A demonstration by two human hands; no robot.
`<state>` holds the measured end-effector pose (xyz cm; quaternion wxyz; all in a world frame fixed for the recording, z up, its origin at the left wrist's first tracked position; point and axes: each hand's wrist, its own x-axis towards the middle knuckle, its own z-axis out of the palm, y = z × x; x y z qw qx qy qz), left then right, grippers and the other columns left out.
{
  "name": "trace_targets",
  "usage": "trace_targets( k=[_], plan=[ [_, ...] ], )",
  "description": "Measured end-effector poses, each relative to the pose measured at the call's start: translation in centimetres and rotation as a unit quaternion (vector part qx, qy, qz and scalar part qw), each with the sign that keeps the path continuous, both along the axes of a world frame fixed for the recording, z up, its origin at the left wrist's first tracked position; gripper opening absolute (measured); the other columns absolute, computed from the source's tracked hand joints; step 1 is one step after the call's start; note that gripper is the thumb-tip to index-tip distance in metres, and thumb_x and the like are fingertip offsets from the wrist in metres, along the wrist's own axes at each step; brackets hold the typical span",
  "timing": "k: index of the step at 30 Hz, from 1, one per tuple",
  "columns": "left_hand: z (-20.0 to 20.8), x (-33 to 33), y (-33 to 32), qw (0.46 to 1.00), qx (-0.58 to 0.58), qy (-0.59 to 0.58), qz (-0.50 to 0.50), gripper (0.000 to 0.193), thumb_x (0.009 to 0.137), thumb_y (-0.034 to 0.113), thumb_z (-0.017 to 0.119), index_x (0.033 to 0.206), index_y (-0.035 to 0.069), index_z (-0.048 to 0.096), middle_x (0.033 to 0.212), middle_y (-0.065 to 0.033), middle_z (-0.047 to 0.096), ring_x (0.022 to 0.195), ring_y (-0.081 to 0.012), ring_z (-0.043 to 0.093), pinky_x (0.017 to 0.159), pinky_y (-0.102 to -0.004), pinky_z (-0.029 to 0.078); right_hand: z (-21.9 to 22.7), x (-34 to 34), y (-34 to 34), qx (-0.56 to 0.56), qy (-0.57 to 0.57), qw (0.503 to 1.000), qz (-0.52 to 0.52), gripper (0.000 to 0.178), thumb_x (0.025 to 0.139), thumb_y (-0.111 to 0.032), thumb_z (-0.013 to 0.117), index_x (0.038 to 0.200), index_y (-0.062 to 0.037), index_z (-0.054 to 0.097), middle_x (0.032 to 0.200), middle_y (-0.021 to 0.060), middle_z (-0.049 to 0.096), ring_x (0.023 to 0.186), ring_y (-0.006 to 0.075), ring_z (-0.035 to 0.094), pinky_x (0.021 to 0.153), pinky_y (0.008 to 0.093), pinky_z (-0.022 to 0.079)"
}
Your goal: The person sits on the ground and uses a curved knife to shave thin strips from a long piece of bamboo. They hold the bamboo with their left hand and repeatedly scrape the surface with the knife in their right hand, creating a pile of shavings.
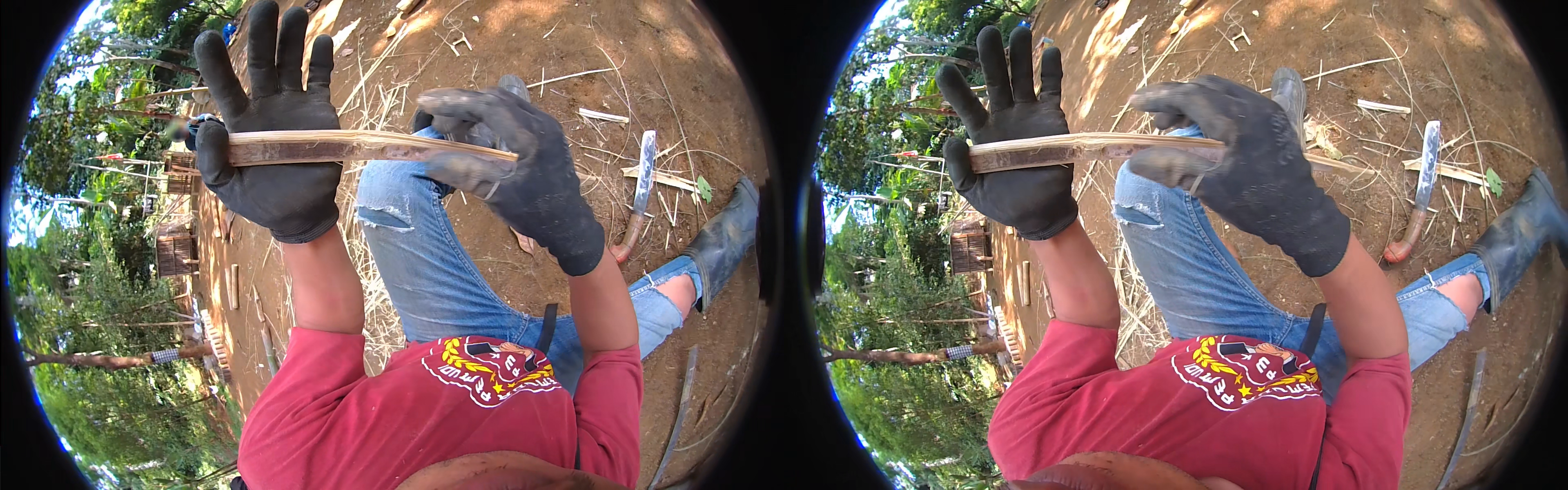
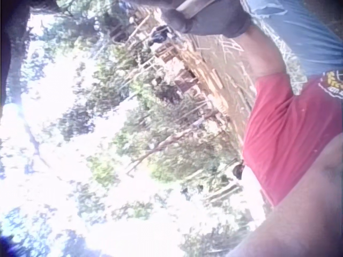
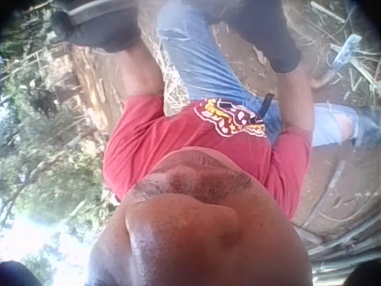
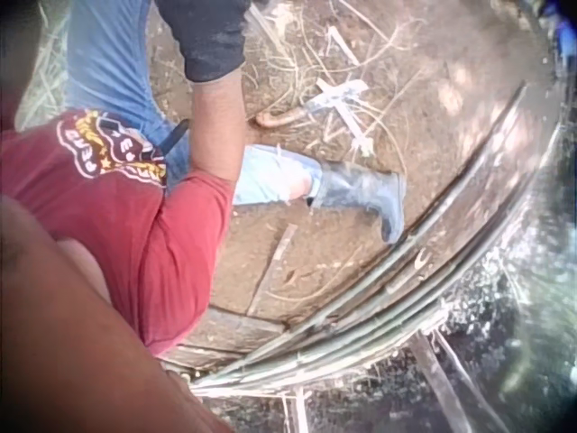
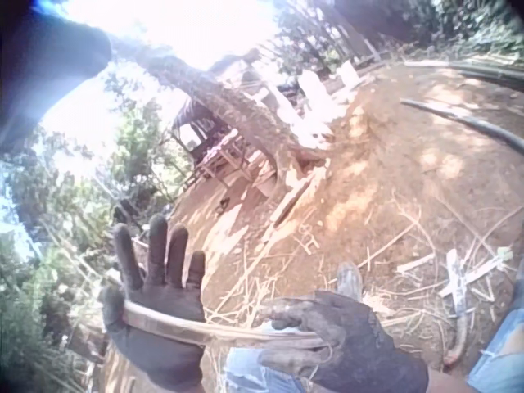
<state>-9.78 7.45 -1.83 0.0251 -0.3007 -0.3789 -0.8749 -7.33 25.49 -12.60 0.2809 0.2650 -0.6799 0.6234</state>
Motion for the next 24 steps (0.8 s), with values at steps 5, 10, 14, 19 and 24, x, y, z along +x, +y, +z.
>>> trace_targets(
  k=[5,10,14,19,24],
  plan=[
    [-0.2,0.3,0.0,0.999,-0.005,0.039,-0.035,0.058,0.091,0.040,0.050,0.145,0.020,0.043,0.153,-0.0244,0.028,0.142,-0.0425,0.026,0.118,-0.0576,0.012,2.2,-1.7,-2.4,0.063,0.115,0.991,0.012,0.025,0.081,-0.032,0.070,0.092,-0.0097,0.066,0.084,0.0075,0.062,0.081,0.0259,0.061,0.073,0.0387,0.049],
    [0.3,2.3,2.7,0.985,-0.083,0.025,0.150,0.061,0.092,0.041,0.047,0.147,0.016,0.038,0.152,-0.0263,0.029,0.141,-0.0432,0.027,0.117,-0.0572,0.014,3.1,-0.9,-3.0,0.194,0.188,0.952,-0.141,0.017,0.079,-0.024,0.069,0.088,-0.0102,0.064,0.084,0.0053,0.057,0.081,0.0249,0.058,0.072,0.0376,0.047],
    [1.3,3.9,6.3,0.941,-0.157,0.015,0.299,0.062,0.092,0.040,0.046,0.148,0.014,0.036,0.152,-0.0266,0.029,0.140,-0.0425,0.028,0.117,-0.0562,0.016,3.4,-1.5,-3.5,0.114,0.206,0.951,-0.202,0.020,0.077,-0.021,0.073,0.090,-0.0097,0.063,0.087,0.0048,0.058,0.081,0.0225,0.059,0.072,0.0365,0.048],
    [2.0,3.8,6.8,0.949,-0.099,-0.041,0.296,0.064,0.093,0.039,0.046,0.149,0.011,0.034,0.151,-0.0277,0.030,0.140,-0.0408,0.029,0.117,-0.0547,0.018,9.6,-0.8,2.2,-0.211,0.157,0.958,-0.118,0.023,0.088,-0.018,0.068,0.101,-0.0006,0.060,0.086,0.0081,0.065,0.080,0.0159,0.063,0.076,0.0301,0.050],
    [1.5,2.5,3.2,0.998,0.002,0.015,0.059,0.066,0.093,0.039,0.046,0.150,0.009,0.030,0.151,-0.0277,0.029,0.140,-0.0400,0.030,0.117,-0.0531,0.019,7.9,-1.6,1.5,-0.058,0.094,0.991,-0.074,0.032,0.085,-0.021,0.073,0.111,-0.0042,0.064,0.096,0.0068,0.067,0.087,0.0147,0.064,0.080,0.0305,0.053]
  ],
)
